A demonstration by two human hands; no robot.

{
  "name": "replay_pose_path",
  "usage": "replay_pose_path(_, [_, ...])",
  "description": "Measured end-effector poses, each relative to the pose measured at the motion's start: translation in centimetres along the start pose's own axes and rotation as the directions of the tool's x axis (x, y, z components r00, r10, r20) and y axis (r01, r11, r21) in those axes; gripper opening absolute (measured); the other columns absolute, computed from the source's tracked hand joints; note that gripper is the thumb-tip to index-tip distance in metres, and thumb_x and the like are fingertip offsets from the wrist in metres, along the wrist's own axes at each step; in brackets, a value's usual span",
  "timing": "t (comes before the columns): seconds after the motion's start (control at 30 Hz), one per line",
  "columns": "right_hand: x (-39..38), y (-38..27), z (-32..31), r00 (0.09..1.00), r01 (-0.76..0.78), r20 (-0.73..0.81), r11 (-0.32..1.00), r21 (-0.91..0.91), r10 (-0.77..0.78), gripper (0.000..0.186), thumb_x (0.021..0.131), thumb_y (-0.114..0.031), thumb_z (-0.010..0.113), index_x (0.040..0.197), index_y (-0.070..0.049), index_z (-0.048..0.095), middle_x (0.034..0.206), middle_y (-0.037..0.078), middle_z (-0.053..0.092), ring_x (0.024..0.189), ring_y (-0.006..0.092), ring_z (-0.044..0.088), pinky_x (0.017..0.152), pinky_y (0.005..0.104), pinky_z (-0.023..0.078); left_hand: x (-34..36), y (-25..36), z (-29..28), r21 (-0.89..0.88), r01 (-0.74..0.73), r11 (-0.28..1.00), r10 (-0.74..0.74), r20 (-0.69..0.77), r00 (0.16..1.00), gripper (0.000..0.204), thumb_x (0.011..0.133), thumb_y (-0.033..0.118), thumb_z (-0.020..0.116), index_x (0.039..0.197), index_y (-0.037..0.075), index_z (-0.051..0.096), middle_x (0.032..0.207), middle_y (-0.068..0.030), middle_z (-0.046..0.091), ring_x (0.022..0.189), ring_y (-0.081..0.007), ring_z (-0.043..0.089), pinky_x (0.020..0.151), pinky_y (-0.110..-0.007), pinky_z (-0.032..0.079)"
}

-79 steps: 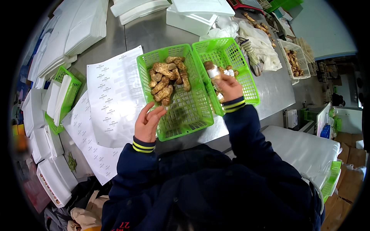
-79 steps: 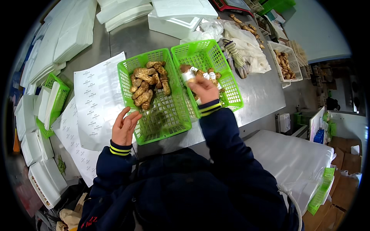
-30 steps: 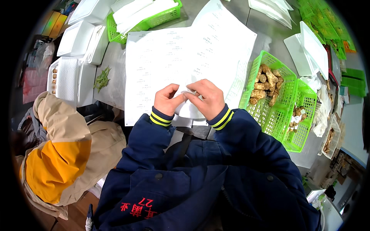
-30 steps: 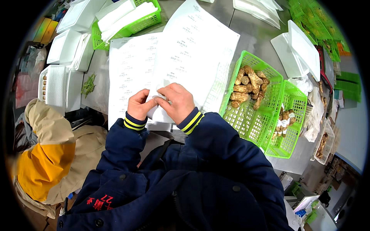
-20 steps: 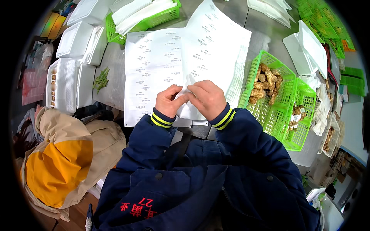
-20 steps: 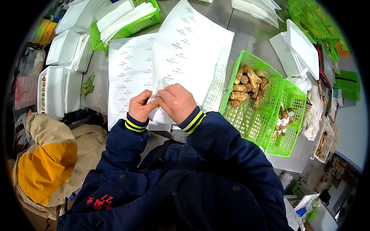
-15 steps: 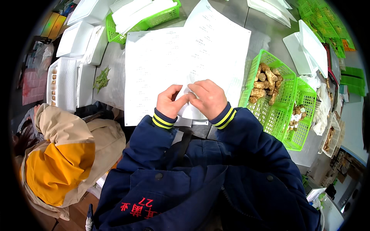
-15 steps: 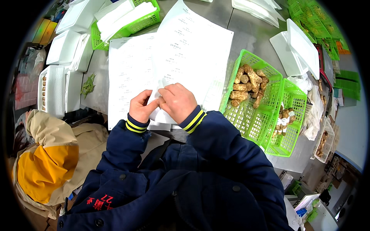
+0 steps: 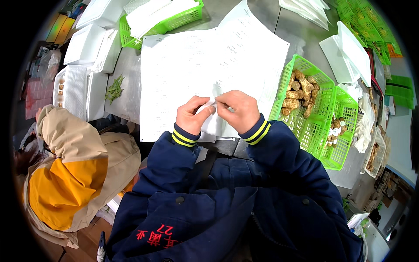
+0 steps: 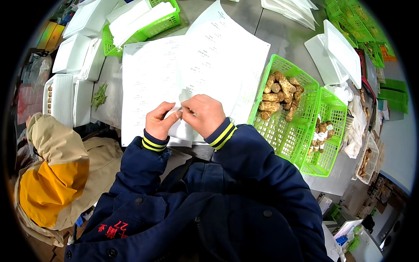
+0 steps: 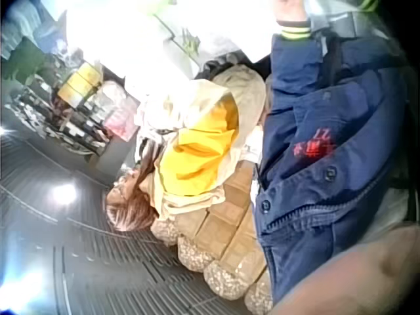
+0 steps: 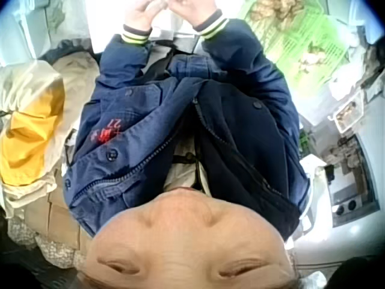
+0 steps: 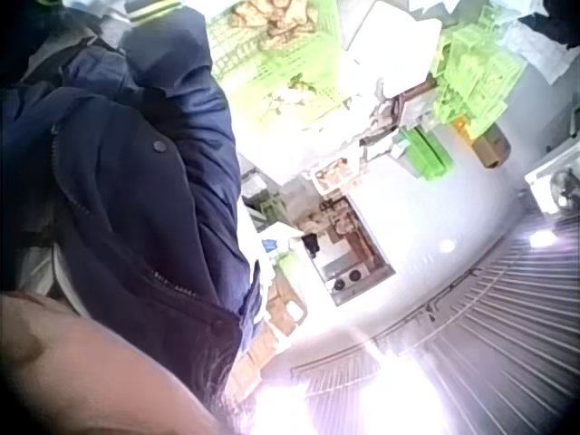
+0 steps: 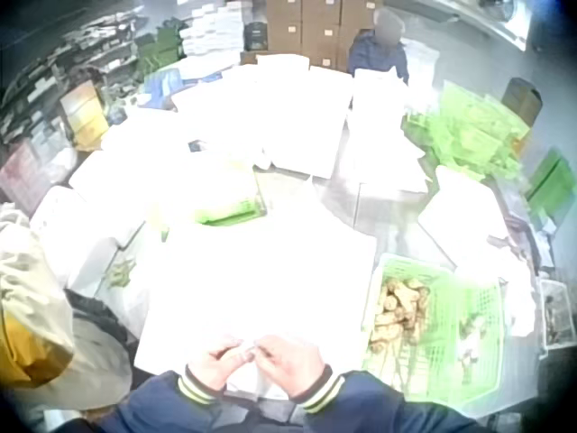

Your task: The person repeatedly picks mushrooms from a green basket, wraps a small paper label around each stem, and places them into a second basket. The person occasionally moves printed sheets on the table to access the workspace.

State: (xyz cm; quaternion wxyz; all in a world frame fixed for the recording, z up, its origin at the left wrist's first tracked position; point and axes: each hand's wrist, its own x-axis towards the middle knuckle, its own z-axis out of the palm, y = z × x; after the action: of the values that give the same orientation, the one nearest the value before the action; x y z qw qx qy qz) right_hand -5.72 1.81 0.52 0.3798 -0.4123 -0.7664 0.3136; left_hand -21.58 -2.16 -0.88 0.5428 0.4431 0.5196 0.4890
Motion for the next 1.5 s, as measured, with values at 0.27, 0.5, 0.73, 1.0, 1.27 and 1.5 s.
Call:
replay_pose_path(0.27, [-1.2,2.7,-0.9,0.746,-0.508,0.036,0.534,0.676,0.665,0.015,0.078,-0.007,0.061,0.086,0.005,0.061,0.071,0.005,0.060,0.063,0.0075,0.053,0.059,0.0204,0.043,0.6,-3.2,-2.9,0.009,0.073,0.997,-0.070,-0.206,0.976,0.042,0.077,0.000,0.060,0.116,-0.005,0.046,0.094,-0.0105,0.059,0.084,-0.0135,0.056,0.074,-0.024,0.045])
replay_pose_path(0.5, [-2.7,0.3,-2.6,0.946,-0.153,-0.265,0.978,0.142,0.186,0.014,0.069,0.004,0.063,0.082,0.002,0.059,0.070,0.007,0.055,0.059,0.0146,0.051,0.054,0.0243,0.042,-0.5,0.1,-1.3,0.732,-0.160,0.662,0.309,-0.072,0.948,0.031,0.076,0.011,0.063,0.105,0.002,0.056,0.091,-0.0106,0.057,0.086,-0.0243,0.053,0.079,-0.033,0.042])
replay_pose_path(0.73, [-3.8,-0.1,-3.0,0.938,0.298,-0.103,0.924,-0.241,-0.330,0.030,0.058,-0.001,0.065,0.088,-0.001,0.060,0.075,0.006,0.053,0.062,0.0220,0.049,0.054,0.0300,0.042,-1.2,1.9,5.0,-0.155,0.291,0.944,-0.296,-0.014,0.955,0.027,0.085,0.019,0.057,0.098,-0.004,0.057,0.081,-0.0051,0.060,0.074,-0.0093,0.053,0.067,-0.022,0.043])
replay_pose_path(1.0, [-6.6,1.1,-8.1,0.898,-0.310,-0.341,0.950,-0.036,0.280,0.027,0.067,-0.009,0.072,0.089,0.000,0.060,0.070,0.007,0.050,0.062,0.0209,0.047,0.056,0.0287,0.041,-0.5,1.1,7.1,0.006,0.119,0.993,-0.119,0.017,0.993,0.016,0.086,0.010,0.053,0.090,-0.005,0.056,0.076,-0.0041,0.058,0.072,-0.0084,0.052,0.068,-0.021,0.042])
replay_pose_path(1.27, [-10.1,4.7,-14.2,0.812,-0.485,-0.209,0.829,0.277,0.545,0.022,0.071,-0.016,0.072,0.082,0.001,0.064,0.070,0.003,0.049,0.055,0.0091,0.043,0.050,0.0234,0.036,-0.3,1.1,10.4,0.184,0.017,0.983,-0.055,0.201,0.978,0.014,0.085,0.010,0.055,0.091,-0.003,0.057,0.074,-0.0019,0.056,0.067,-0.0057,0.048,0.061,-0.019,0.039])
replay_pose_path(1.5, [-14.4,5.0,-22.1,0.689,-0.462,-0.489,0.844,0.272,0.535,0.010,0.077,-0.007,0.066,0.075,0.001,0.061,0.066,-0.001,0.051,0.058,0.0051,0.040,0.050,0.0204,0.030,1.8,-0.1,15.5,0.360,-0.055,0.931,0.026,0.085,0.996,0.039,0.082,0.014,0.061,0.114,-0.004,0.050,0.082,-0.0082,0.060,0.071,-0.0107,0.053,0.061,-0.023,0.044])
